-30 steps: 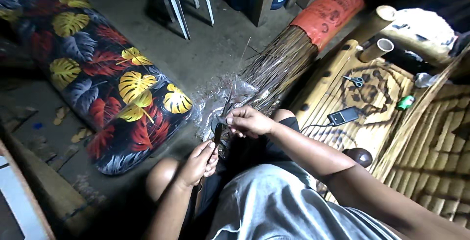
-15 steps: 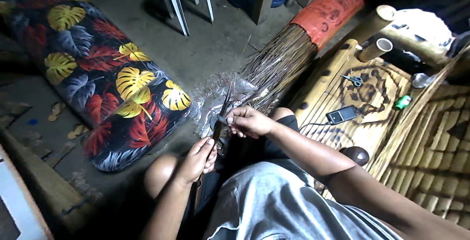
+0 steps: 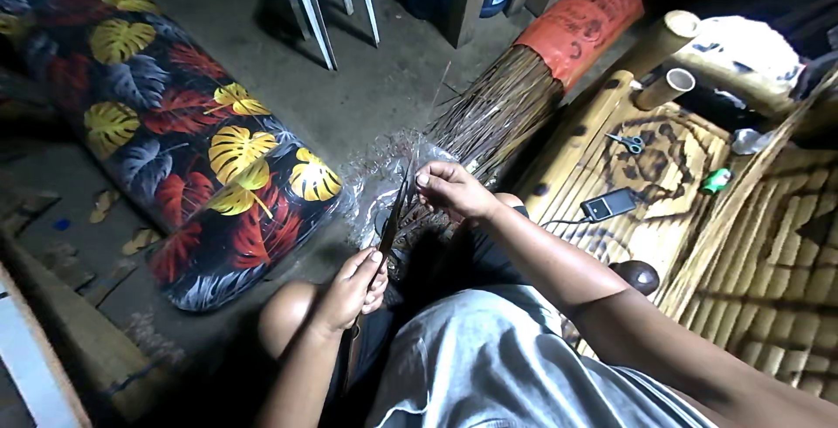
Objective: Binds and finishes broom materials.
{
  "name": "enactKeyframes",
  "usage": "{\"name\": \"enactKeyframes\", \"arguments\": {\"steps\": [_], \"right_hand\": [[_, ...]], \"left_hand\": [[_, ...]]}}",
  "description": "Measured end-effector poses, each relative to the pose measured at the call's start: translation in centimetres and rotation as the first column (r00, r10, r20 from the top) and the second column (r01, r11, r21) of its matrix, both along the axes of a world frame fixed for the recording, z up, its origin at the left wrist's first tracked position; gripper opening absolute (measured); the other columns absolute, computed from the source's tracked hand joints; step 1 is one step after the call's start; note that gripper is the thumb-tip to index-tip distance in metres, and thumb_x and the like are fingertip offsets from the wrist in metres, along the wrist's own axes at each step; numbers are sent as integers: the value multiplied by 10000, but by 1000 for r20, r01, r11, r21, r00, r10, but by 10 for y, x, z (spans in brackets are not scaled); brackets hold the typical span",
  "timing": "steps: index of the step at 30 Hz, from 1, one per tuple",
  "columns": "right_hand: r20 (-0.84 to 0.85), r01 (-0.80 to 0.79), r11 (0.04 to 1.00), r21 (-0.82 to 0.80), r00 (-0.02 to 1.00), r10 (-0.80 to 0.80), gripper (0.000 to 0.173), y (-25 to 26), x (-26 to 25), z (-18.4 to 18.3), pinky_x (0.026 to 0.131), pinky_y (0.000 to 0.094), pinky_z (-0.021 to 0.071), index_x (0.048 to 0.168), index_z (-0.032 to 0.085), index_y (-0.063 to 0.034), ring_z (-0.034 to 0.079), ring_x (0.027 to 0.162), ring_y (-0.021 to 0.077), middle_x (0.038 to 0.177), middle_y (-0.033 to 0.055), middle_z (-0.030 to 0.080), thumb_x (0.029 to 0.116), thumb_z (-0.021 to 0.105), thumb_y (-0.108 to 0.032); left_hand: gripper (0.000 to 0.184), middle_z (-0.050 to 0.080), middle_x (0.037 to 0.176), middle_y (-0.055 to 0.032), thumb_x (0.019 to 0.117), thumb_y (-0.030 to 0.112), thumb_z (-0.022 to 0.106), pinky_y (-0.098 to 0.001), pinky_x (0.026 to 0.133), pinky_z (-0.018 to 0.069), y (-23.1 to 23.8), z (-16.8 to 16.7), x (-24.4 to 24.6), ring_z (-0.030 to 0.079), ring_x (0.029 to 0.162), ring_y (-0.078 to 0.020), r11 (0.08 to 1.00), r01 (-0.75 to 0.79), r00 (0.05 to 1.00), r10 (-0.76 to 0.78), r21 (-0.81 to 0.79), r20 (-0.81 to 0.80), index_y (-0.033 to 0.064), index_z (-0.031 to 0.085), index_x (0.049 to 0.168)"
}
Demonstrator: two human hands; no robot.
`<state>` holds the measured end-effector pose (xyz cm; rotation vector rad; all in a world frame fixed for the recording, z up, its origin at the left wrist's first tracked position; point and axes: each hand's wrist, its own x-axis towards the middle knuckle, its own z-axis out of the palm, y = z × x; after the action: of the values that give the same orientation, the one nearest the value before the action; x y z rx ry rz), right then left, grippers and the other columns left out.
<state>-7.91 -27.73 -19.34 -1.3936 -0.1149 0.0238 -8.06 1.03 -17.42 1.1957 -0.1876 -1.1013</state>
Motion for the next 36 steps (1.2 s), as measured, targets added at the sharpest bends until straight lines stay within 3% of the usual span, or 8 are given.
{"name": "enactKeyframes", "arguments": {"steps": [4, 7, 11, 14, 16, 24, 33, 36], "right_hand": [[-40, 111, 992, 54, 993, -109, 235, -8, 5, 3, 601, 292, 566, 1045, 601, -49, 643, 656, 125, 808, 42, 671, 1089, 427, -200], [-63, 134, 989, 69, 990, -129, 246, -17, 8, 9, 547, 284, 543, 1042, 601, -61, 617, 614, 128, 795, 50, 655, 1091, 420, -220], [-143, -115, 993, -2, 983, 113, 263, -6, -7, 21, 479, 255, 493, 1047, 648, -41, 575, 539, 97, 724, 35, 641, 1066, 452, -217], [-236, -347, 936, 55, 906, 350, 262, 13, -22, 22, 460, 223, 480, 950, 638, -43, 558, 501, 71, 676, 21, 613, 1058, 455, -197], [-220, -368, 927, 77, 900, 376, 282, 18, -23, 17, 464, 217, 476, 915, 628, -38, 560, 504, 71, 666, 20, 611, 1072, 452, -192], [-73, -123, 984, -132, 991, 115, 258, 11, -17, 12, 445, 246, 464, 953, 658, -26, 552, 506, 110, 697, 66, 632, 1058, 519, -217], [-66, 61, 997, -43, 996, -64, 231, -4, 3, 11, 505, 254, 512, 947, 637, -36, 600, 559, 95, 733, 34, 664, 1063, 495, -177], [-64, 167, 986, -27, 984, -168, 236, -7, 9, 9, 504, 266, 515, 1015, 635, -22, 594, 561, 109, 740, 40, 656, 1075, 480, -190]], "left_hand": [[325, 411, 640, 70, 1113, 281, 320, -146, 381, 347, 1, 0, -1, 364, 425, -13, 1000, 15, 1000, -16, -7, -6, 134, 532, 915], [322, 418, 641, 67, 1112, 280, 326, -146, 382, 355, 1, 0, -2, 377, 429, -13, 1000, 13, 1000, -13, -4, -11, 132, 534, 917], [311, 429, 647, 63, 1113, 279, 336, -146, 392, 369, 0, -1, -1, 392, 436, -16, 1000, -13, 1000, 13, 14, 13, 125, 536, 931], [308, 434, 655, 60, 1110, 275, 339, -144, 394, 372, -2, 0, -1, 396, 439, -15, 999, -11, 1000, 10, 31, 18, 122, 538, 933], [300, 433, 658, 58, 1111, 270, 337, -147, 398, 374, -2, 0, -1, 397, 442, -19, 999, -6, 1000, 5, 47, 29, 125, 532, 936], [304, 424, 649, 62, 1113, 279, 335, -145, 392, 360, -2, 0, -2, 385, 436, -16, 998, 6, 999, -8, 56, 37, 129, 534, 940], [300, 422, 649, 61, 1111, 268, 338, -151, 387, 355, -2, 1, -2, 379, 434, -18, 998, 14, 999, -16, 58, 41, 128, 536, 935], [302, 423, 649, 59, 1113, 266, 338, -147, 388, 353, -1, 1, -3, 379, 435, -16, 999, 24, 999, -25, 45, 26, 125, 538, 935]]}}
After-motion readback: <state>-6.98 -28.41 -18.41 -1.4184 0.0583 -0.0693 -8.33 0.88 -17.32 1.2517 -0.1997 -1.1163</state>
